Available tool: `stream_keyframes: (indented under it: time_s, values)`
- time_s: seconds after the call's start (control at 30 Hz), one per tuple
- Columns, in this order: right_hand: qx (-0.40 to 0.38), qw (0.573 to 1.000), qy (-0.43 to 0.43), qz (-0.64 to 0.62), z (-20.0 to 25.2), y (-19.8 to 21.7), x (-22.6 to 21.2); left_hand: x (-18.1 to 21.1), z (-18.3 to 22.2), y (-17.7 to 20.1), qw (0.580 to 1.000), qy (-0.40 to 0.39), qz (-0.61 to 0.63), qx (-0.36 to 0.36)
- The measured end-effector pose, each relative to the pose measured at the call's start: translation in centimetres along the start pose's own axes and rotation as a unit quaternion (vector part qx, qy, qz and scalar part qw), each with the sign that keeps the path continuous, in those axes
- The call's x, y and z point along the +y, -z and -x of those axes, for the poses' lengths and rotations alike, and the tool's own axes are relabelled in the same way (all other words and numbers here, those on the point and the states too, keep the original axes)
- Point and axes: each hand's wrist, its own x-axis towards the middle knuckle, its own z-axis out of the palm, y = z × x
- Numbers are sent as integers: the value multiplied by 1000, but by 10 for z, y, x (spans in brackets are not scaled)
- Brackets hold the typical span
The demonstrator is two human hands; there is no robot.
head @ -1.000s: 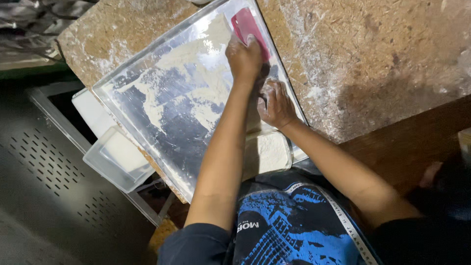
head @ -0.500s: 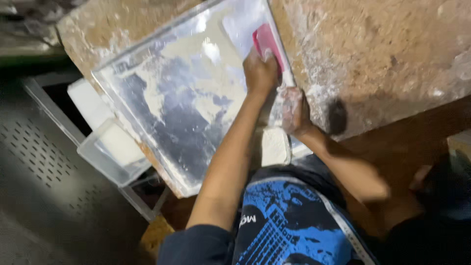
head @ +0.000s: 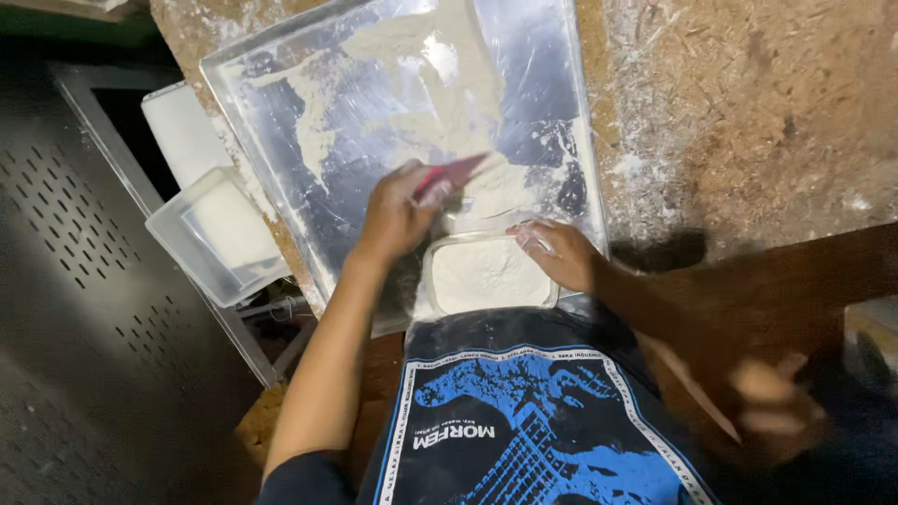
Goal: The person cleans a baking tray by using a scraper to remove excess flour and dough remnants into a container.
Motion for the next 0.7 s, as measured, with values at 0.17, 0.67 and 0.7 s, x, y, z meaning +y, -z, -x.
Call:
stream_keyframes:
  time_s: [0.17, 0.67, 0.7]
  values:
    - [106, 991, 81, -6, 13, -1, 46, 18, 20, -39, 945, -24, -197, -260]
    - [-126, 963, -178, 160, 50, 7, -53, 32, 20, 60, 999, -8, -36, -9]
    - [-130, 963, -171, 164, 46, 7, -40, 27, 33, 70, 999, -6, -38, 0]
